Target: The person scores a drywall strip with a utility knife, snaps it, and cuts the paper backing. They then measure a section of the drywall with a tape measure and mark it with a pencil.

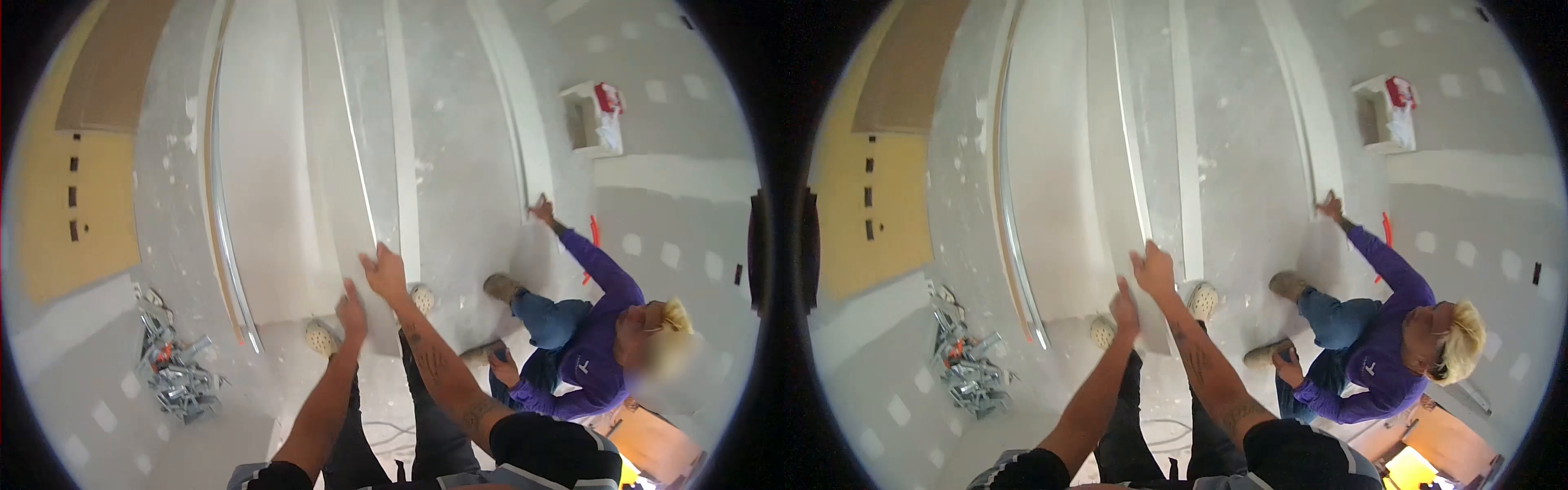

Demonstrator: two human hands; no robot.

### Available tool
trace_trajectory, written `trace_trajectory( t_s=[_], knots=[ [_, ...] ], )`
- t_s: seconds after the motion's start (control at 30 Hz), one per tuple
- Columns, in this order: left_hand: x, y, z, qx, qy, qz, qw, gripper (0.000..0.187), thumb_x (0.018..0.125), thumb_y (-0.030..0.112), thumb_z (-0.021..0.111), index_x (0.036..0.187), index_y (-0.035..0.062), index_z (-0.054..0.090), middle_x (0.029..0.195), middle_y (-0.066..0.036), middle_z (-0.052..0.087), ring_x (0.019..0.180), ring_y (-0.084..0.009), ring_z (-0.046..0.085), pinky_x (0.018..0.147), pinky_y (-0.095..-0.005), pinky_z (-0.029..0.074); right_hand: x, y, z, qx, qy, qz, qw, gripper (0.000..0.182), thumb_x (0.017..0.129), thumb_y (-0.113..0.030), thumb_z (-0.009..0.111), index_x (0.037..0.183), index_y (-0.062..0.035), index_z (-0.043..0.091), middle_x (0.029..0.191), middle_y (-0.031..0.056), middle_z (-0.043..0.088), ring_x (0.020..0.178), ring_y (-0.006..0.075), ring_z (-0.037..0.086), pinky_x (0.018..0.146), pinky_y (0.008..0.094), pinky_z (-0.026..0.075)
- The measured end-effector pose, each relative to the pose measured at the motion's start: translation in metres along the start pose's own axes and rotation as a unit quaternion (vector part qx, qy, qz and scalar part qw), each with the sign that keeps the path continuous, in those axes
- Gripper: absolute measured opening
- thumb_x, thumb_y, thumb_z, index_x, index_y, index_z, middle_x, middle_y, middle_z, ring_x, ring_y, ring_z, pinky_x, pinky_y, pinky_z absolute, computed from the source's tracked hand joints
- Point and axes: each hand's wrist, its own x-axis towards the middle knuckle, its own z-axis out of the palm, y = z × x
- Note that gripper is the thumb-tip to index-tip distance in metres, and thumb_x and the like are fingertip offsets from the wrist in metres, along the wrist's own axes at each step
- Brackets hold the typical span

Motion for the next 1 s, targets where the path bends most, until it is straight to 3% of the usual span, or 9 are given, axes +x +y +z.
trace_trajectory(
  t_s=[0.2,0.27,0.4,0.5,0.57,0.63,0.73,0.87,1.0],
  knots=[
    [-0.138,0.047,0.039,-0.242,-0.145,-0.05,0.958,0.079,0.092,0.067,0.031,0.119,-0.0021,0.058,0.109,-0.011,0.062,0.096,-0.0219,0.06,0.085,-0.0354,0.046,-0.068,-0.081,-0.13,-0.105,0.008,0.024,0.994,0.027,0.084,-0.024,0.059,0.089,0.0005,0.051,0.07,0.0267,0.061,0.069,0.0467,0.061,0.063,0.0547,0.048],
    [-0.183,0.079,0.036,-0.131,-0.181,-0.058,0.973,0.079,0.091,0.069,0.028,0.122,0.0015,0.056,0.105,-0.007,0.062,0.091,-0.0183,0.06,0.076,-0.0327,0.049,-0.081,-0.107,-0.173,-0.134,0.002,0.016,0.991,0.025,0.084,-0.023,0.058,0.089,-0.0003,0.05,0.069,0.0253,0.062,0.067,0.0457,0.062,0.062,0.0546,0.048],
    [-0.175,0.09,0.033,-0.098,-0.279,-0.157,0.942,0.078,0.082,0.079,0.033,0.1,0.008,0.058,0.078,-0.002,0.055,0.061,-0.0098,0.052,0.049,-0.0239,0.042,-0.11,-0.126,-0.246,-0.209,-0.02,-0.011,0.978,0.02,0.084,-0.02,0.058,0.091,-0.0031,0.051,0.065,0.0208,0.062,0.062,0.0409,0.063,0.059,0.052,0.05],
    [-0.121,0.101,0.038,-0.039,-0.239,-0.107,0.964,0.086,0.081,0.082,0.024,0.091,0.0045,0.059,0.072,-0.006,0.057,0.063,-0.0166,0.056,0.057,-0.0303,0.046,-0.126,-0.115,-0.281,-0.257,-0.017,-0.058,0.965,0.016,0.083,-0.018,0.058,0.09,-0.0041,0.052,0.062,0.0186,0.062,0.059,0.0378,0.064,0.055,0.0485,0.051],
    [-0.063,0.103,0.038,0.179,-0.181,0.054,0.966,0.088,0.086,0.077,0.015,0.089,0.0033,0.062,0.074,-0.009,0.06,0.068,-0.0217,0.058,0.066,-0.0367,0.048,-0.134,-0.11,-0.301,-0.271,-0.008,-0.078,0.959,0.015,0.083,-0.017,0.058,0.089,-0.0043,0.052,0.061,0.0179,0.062,0.058,0.0368,0.064,0.053,0.0471,0.05],
    [-0.105,0.182,0.024,0.126,-0.151,0.049,0.979,0.09,0.087,0.075,0.012,0.09,0.0023,0.065,0.074,-0.01,0.062,0.071,-0.0259,0.061,0.072,-0.0396,0.048,-0.15,-0.11,-0.324,-0.285,-0.014,-0.098,0.953,0.014,0.083,-0.016,0.058,0.087,-0.0045,0.053,0.06,0.0172,0.061,0.057,0.0358,0.064,0.052,0.0457,0.05],
    [-0.111,0.246,0.029,0.012,-0.11,0.078,0.991,0.081,0.079,0.083,0.03,0.091,0.0076,0.057,0.062,0.001,0.049,0.046,-0.009,0.046,0.037,-0.0222,0.035,-0.159,-0.114,-0.364,-0.279,-0.016,-0.109,0.954,0.011,0.081,-0.009,0.054,0.09,-0.0031,0.054,0.063,0.0166,0.063,0.059,0.0354,0.065,0.054,0.046,0.052],
    [-0.096,0.299,0.051,0.027,-0.105,0.065,0.992,0.081,0.082,0.08,0.028,0.096,0.007,0.06,0.065,-0.001,0.052,0.049,-0.0095,0.049,0.039,-0.0244,0.037,-0.16,-0.108,-0.398,-0.292,-0.039,-0.09,0.951,0.011,0.084,-0.012,0.056,0.091,-0.003,0.055,0.065,0.0173,0.064,0.06,0.0353,0.065,0.055,0.0458,0.052],
    [-0.075,0.334,0.094,0.023,-0.14,-0.012,0.99,0.086,0.084,0.078,0.028,0.117,0.0038,0.055,0.096,-0.012,0.058,0.082,-0.0211,0.058,0.068,-0.0389,0.049,-0.161,-0.115,-0.434,-0.28,-0.036,-0.081,0.956,0.011,0.083,-0.012,0.057,0.089,-0.0032,0.054,0.065,0.0186,0.063,0.061,0.0372,0.065,0.055,0.0479,0.052]
  ],
)
